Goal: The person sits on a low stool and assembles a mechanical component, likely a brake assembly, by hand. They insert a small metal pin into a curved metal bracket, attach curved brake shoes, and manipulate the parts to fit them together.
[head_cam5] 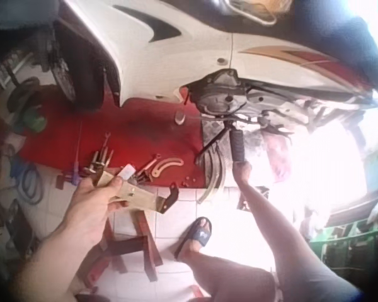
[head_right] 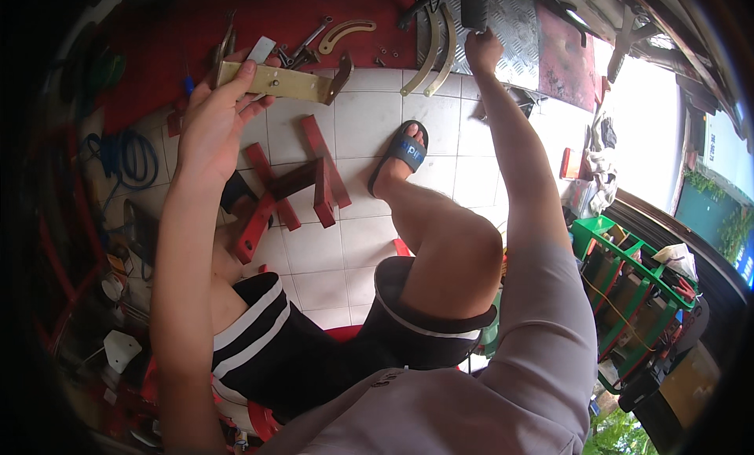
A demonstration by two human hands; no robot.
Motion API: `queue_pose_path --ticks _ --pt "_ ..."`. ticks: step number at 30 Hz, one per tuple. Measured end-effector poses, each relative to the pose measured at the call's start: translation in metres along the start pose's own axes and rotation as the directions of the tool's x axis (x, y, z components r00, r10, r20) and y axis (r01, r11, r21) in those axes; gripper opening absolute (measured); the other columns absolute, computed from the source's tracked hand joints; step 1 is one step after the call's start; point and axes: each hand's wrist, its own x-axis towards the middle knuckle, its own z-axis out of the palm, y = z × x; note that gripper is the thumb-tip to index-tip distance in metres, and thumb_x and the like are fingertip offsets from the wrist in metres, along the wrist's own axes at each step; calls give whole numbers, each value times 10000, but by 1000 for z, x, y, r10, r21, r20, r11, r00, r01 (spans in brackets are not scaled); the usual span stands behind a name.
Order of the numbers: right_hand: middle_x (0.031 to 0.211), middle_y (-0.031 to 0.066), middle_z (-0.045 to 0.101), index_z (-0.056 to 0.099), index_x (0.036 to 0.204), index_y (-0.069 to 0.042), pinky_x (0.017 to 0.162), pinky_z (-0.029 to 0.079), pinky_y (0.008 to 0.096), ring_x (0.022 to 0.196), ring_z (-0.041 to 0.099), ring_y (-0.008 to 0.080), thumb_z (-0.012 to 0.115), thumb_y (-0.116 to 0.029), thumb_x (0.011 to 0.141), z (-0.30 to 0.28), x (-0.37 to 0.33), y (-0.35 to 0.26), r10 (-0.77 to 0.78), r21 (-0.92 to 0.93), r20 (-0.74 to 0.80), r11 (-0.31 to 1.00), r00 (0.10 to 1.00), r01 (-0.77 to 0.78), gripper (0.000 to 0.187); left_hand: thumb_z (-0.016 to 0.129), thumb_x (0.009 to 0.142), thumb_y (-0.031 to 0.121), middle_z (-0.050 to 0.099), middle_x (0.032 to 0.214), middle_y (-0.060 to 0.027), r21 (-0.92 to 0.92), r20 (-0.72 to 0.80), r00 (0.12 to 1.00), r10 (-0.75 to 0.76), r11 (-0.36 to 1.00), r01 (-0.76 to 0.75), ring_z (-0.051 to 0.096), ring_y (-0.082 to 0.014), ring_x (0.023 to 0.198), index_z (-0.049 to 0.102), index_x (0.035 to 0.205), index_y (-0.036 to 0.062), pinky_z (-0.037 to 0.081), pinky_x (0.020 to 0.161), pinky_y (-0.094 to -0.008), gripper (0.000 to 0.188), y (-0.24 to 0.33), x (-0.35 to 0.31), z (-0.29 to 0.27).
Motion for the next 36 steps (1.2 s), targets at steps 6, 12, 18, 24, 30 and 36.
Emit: queue_pose_path --ticks 6,12,18,24,30,36 --pt "707 109 678 704 848 -78 627 519 357 641 671 255 637 -197 828 -59 -137 -11 -189 181 370 975 910 129 138 582 952 170 655 1126 -128 -212 96 995 -10 977 30 593 -209 1054 578 1112 29 480 902 -360 213 7 -8 -18" --pt "818 81 697 696 894 -120 724 538 354 762 676 254 594 -189 852 -55 -200 -197 -746 650 650 643 141 404 130 575 947 151 662 1097 -107 -252 -11 999 32 967 -34 573 -192 1022 581 1095 20 473 879 -343 198 22 -25 -54" --pt "1056 93 680 689 1070 -198 867 500 425 1011 631 278 517 -109 803 46 -317 -377 -705 724 595 263 -385 637 330 592 936 137 657 1104 -113 -313 -146 985 87 941 -130 588 -205 1035 575 1098 5 483 886 -345 210 41 -28 -95" --pt "1057 102 675 666 1104 -162 863 499 410 1013 630 274 526 -142 833 48 -417 -436 -634 588 613 -32 -471 808 305 607 913 146 663 1023 -95 -388 -258 950 174 882 -267 620 -182 914 606 993 48 502 757 -305 126 47 -39 -140" --pt "1058 111 669 642 1137 -127 859 498 394 1015 629 270 534 -174 864 19 -415 -452 -660 490 642 -39 -390 871 297 602 907 126 655 929 -79 -473 -355 931 89 842 -261 613 -165 819 602 967 39 487 680 -285 106 50 -24 -165" --pt "1060 120 663 619 1170 -92 855 496 379 1017 628 266 543 -207 895 -28 -348 -473 -744 383 643 107 -181 918 308 609 901 126 664 952 -97 -495 -319 937 143 818 -294 627 -181 832 602 987 29 499 675 -291 130 51 -33 -165"
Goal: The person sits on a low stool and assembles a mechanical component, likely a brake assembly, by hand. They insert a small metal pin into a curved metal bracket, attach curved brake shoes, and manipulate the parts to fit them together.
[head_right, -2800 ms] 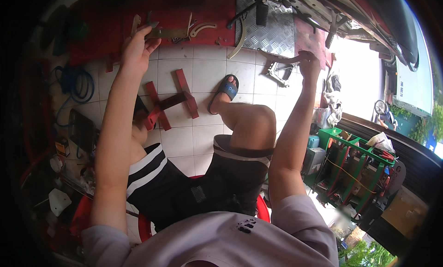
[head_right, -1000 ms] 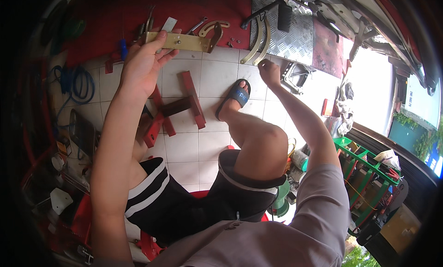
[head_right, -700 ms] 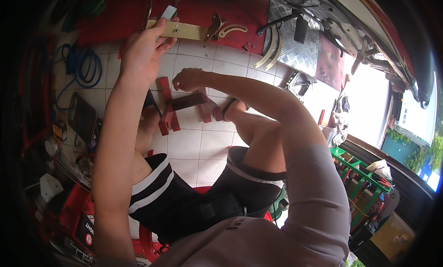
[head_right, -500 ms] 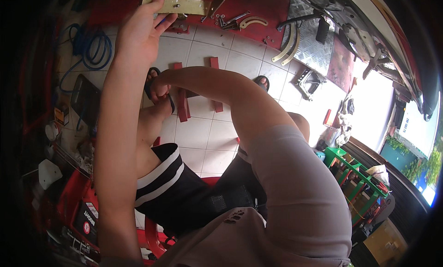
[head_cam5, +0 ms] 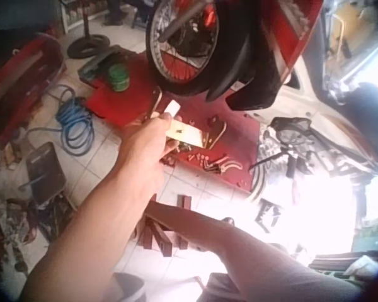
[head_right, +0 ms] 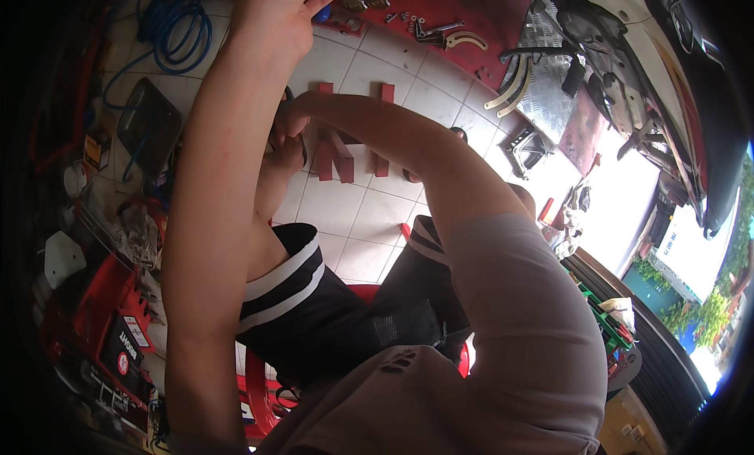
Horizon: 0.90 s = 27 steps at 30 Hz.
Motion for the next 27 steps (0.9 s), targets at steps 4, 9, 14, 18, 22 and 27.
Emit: queue_pose_path --ticks 4,9,14,18,22,27 --pt "1060 126 659 604 1193 -69 852 496 369 1018 627 264 548 -229 915 -54 -56 47 174 172 -79 972 982 -158 325 609 913 123 674 1029 -110 157 47 998 -38 987 30 637 -186 918 584 1068 8 522 782 -307 195 -2 -3 4" --pt "1000 103 665 590 1173 -22 819 505 328 902 645 195 475 -200 953 -93 -220 124 429 835 -30 508 903 -213 305 606 921 149 694 1021 -81 268 193 965 -177 956 122 638 -157 913 613 1056 56 531 783 -284 164 -16 -14 28" --pt "1002 112 657 578 1161 17 858 495 344 937 639 205 432 -260 993 -83 -317 112 721 931 -135 -142 679 336 356 630 908 186 689 1043 -59 452 366 889 -277 888 91 623 -153 974 608 1086 84 518 791 -298 207 -40 -28 56" --pt "1036 126 658 579 1171 21 927 460 364 995 629 233 406 -385 1001 -67 -324 110 617 906 -179 -200 767 372 473 662 890 225 675 1030 -34 570 447 829 -336 821 26 601 -147 995 620 1072 78 468 864 -307 238 -65 -44 72" --pt "1031 126 657 588 1164 20 903 473 326 991 626 215 564 -348 927 -71 -327 115 539 966 -173 -68 825 248 439 660 897 242 657 993 -20 635 506 787 -352 770 -64 564 -132 945 636 1044 83 421 863 -295 218 -86 -40 81" --pt "1012 83 649 553 1195 -24 865 484 311 990 599 171 641 -239 888 -79 -321 115 578 994 -102 92 809 60 385 632 917 249 637 1021 -21 659 424 822 -380 753 8 534 -129 925 627 1078 79 407 828 -302 234 -106 -27 83"
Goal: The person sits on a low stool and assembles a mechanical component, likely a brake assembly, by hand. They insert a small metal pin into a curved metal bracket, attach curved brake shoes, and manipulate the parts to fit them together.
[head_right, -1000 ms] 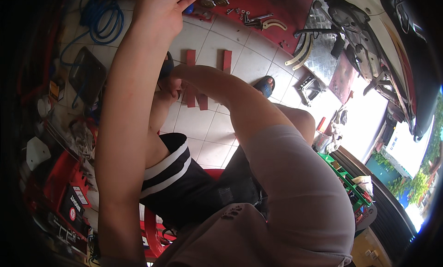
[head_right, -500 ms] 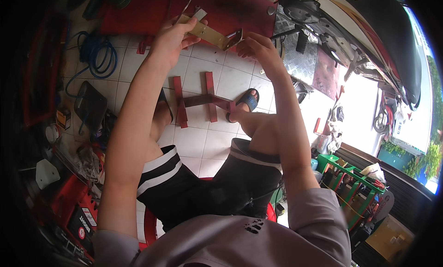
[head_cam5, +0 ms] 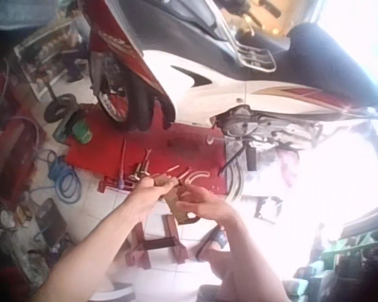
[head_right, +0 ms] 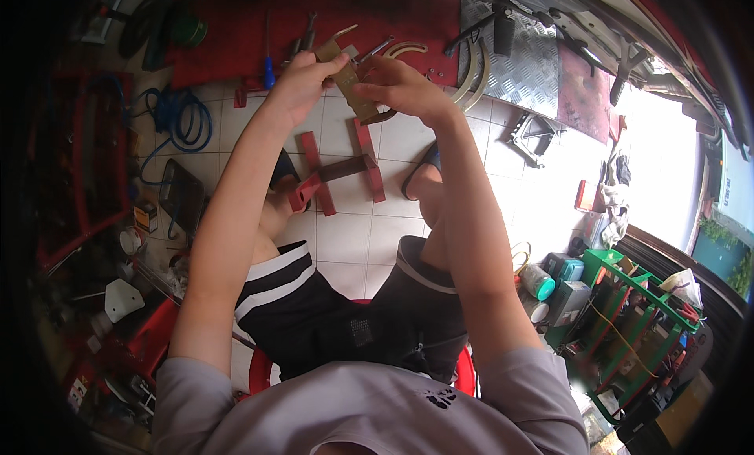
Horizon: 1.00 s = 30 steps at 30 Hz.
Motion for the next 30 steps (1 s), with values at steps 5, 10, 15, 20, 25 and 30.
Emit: queue_pose_path --ticks 5,10,15,20,25,30 --pt "1008 78 672 573 1174 -33 721 487 270 874 621 149 657 -158 847 -5 11 17 -24 -105 -201 994 979 3 360 610 922 204 628 1064 -39 -262 -43 999 -11 965 -1 548 -131 965 592 1139 53 429 845 -316 265 5 6 18" --pt "965 81 684 579 1175 -18 713 472 262 841 622 139 637 -127 838 -12 12 14 -21 8 -332 1000 943 25 359 581 938 179 611 1105 -47 -311 23 994 105 946 -93 558 -132 1018 564 1175 48 452 872 -299 271 3 12 16" --pt "969 77 682 576 1170 -1 712 466 256 821 623 129 618 -127 847 -13 13 15 -44 126 -396 987 917 102 349 606 894 115 631 1094 -57 -339 23 992 122 935 -107 590 -147 1000 554 1210 46 457 889 -308 328 4 12 15" --pt "845 85 662 625 1091 9 646 470 281 738 612 140 624 -157 838 -10 14 8 -91 345 -440 902 893 261 302 578 876 43 634 1119 -72 -489 117 976 181 866 -102 588 -147 1050 543 1238 34 456 917 -320 364 12 9 12" --pt "851 100 663 604 1100 18 654 472 291 712 622 161 560 -178 905 -7 13 1 -50 524 -306 825 951 212 280 610 823 -46 621 1173 -62 -216 89 889 450 880 -424 580 -159 1120 540 1253 30 466 943 -304 441 10 5 20" --pt "858 125 666 594 1094 14 659 471 312 678 615 190 429 -238 959 0 14 6 -5 653 -139 751 990 95 330 701 777 -24 621 1122 -48 318 5 748 664 708 -630 601 -131 1009 595 1204 58 497 843 -273 447 4 5 21"
